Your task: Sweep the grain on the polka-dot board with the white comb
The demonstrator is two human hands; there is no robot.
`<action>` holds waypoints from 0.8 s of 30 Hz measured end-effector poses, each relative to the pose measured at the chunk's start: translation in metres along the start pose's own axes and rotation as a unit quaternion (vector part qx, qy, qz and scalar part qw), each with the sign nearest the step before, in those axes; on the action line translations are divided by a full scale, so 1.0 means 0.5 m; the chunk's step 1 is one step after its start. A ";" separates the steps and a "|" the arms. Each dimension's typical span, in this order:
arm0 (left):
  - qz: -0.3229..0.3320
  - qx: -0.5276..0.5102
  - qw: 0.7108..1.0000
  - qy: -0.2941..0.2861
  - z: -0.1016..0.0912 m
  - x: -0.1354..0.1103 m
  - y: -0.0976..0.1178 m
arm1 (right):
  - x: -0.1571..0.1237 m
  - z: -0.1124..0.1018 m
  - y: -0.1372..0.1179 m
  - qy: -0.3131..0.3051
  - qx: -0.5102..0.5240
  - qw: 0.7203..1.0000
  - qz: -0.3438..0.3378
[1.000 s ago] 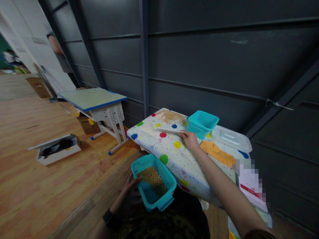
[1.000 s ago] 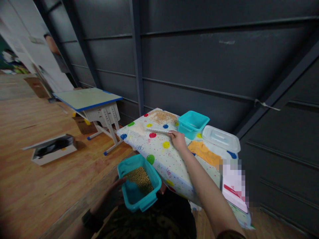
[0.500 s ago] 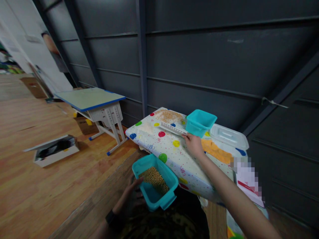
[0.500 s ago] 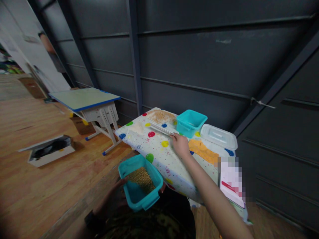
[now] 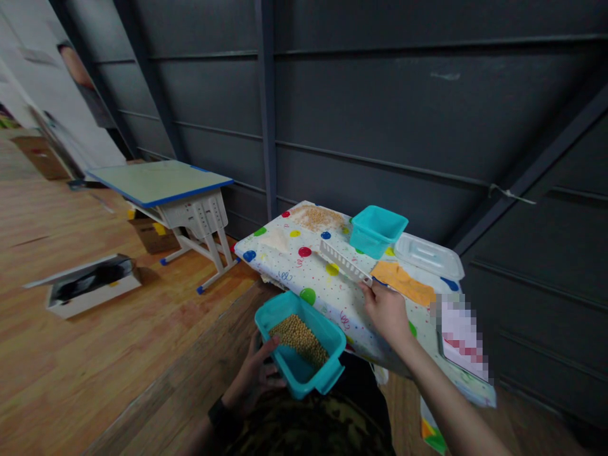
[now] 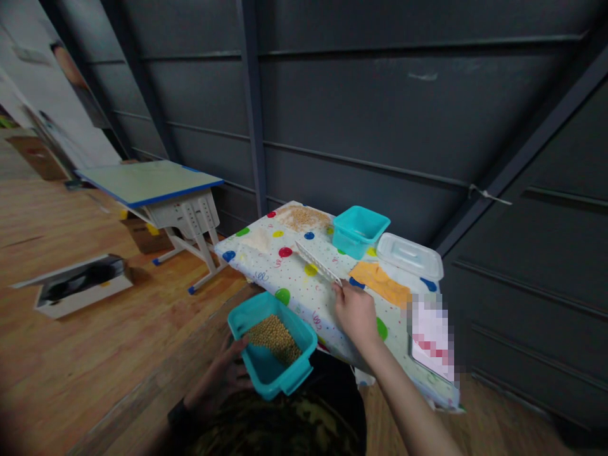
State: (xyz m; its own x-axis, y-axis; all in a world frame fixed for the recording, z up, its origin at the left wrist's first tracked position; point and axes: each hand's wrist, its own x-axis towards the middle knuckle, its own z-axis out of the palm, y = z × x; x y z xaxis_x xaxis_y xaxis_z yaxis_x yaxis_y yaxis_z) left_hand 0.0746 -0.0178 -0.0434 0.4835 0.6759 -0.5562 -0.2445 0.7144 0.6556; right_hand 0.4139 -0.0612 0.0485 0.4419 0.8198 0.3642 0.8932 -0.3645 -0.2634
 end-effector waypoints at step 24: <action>0.036 0.047 0.997 0.044 0.027 -0.002 -0.003 | -0.120 -0.055 -0.018 0.107 0.019 0.993 -0.046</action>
State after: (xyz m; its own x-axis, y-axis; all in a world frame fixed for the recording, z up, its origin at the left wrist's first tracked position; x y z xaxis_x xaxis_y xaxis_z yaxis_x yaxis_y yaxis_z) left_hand 0.0858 -0.0219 -0.0367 0.3919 0.7404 -0.5461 -0.1945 0.6468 0.7374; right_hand 0.3817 -0.1192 0.0533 0.3694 0.7343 0.5694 0.9288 -0.2724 -0.2512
